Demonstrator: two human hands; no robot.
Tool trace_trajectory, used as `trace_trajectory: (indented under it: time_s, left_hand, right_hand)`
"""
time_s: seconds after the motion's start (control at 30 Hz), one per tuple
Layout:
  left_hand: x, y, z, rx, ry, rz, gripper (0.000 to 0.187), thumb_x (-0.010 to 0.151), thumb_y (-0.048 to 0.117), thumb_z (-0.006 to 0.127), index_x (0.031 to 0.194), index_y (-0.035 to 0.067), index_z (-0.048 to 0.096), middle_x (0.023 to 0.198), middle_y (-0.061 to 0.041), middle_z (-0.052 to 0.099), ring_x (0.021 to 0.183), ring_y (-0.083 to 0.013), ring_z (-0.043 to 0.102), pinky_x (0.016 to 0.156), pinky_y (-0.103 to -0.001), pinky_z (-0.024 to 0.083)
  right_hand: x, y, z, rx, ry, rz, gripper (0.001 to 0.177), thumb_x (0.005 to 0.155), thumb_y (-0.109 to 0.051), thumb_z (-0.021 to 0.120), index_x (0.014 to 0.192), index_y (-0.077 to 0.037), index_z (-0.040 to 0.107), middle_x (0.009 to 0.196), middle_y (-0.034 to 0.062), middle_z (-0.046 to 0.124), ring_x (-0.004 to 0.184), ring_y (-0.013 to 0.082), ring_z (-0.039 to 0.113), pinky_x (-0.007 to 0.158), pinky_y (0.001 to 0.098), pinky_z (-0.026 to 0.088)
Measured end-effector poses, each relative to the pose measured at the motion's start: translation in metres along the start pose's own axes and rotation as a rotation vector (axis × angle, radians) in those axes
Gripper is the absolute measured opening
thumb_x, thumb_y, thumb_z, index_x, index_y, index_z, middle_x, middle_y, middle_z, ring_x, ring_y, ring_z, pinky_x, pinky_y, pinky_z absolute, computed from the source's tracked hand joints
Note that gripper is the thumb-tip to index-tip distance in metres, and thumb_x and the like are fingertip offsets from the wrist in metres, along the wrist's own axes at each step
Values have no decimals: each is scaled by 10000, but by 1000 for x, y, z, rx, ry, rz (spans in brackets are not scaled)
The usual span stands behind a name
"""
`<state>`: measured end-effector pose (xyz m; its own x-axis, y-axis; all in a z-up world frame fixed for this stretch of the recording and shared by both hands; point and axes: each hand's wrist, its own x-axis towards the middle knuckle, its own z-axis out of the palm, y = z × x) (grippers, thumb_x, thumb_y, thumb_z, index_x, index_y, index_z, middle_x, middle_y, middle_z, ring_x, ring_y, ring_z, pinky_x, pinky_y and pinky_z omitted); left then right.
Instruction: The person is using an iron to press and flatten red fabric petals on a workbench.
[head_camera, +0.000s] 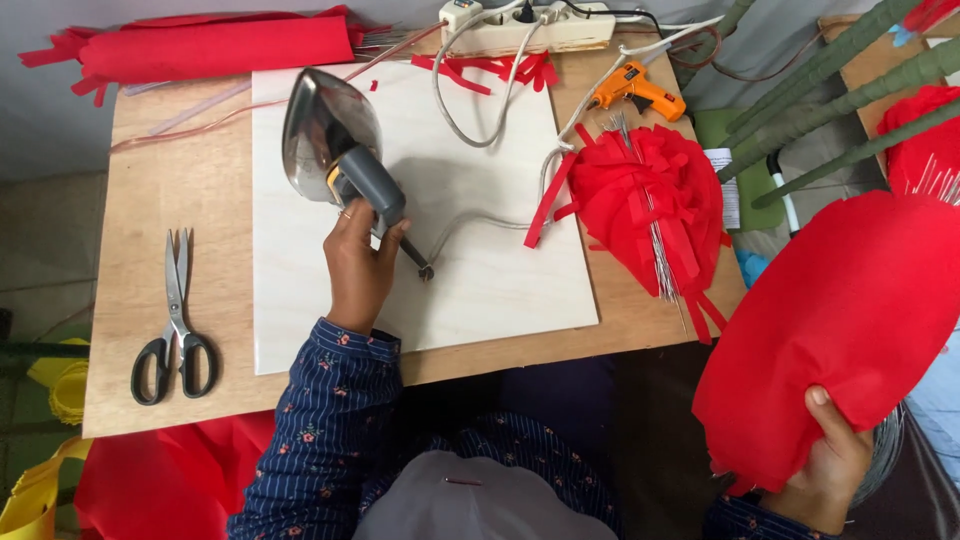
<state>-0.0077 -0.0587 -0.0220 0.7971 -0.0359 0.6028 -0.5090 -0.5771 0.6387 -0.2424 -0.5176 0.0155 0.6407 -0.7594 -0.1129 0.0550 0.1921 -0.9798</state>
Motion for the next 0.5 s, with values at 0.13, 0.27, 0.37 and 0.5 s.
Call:
trace_trajectory:
  time_s: [0.13,0.27,0.37,0.5]
  left_hand:
    - [-13,6,7,49,37,-40,304,970,10,730,1246,13,604,1119,-172,660,1003,-334,633,817,-402,503]
    - [-25,29,6,-102,125,-106,550,996,20,679,1483,15,424,1381,-220,531,1297,-365,548,1055,-452,519]
    - [-42,65,12,-166,283,-73,423,968,18,627,1313,22,382,1256,-193,452,1193,-340,487,1040,-451,467]
    - [-29,110,33,20,-45,313,115,984,54,607,1034,113,691,966,-108,694,884,-307,671,758,-462,486]
  right_hand:
    - [-3,1,0,-1,3,0,616,850,-211,716,1457,-237,614,1358,-61,687,1221,141,667,1077,344,595]
    - [-9,-4,5,-38,19,45,635,855,-248,708,1478,-235,584,1405,-72,650,1287,144,631,1118,342,571]
    - [-2,6,-3,-19,14,27,621,862,-238,703,1471,-217,587,1397,-59,656,1271,150,639,1110,349,573]
    - [3,17,-8,33,-86,10,667,885,-229,653,1538,-223,519,1476,-19,602,1322,195,590,1110,428,535]
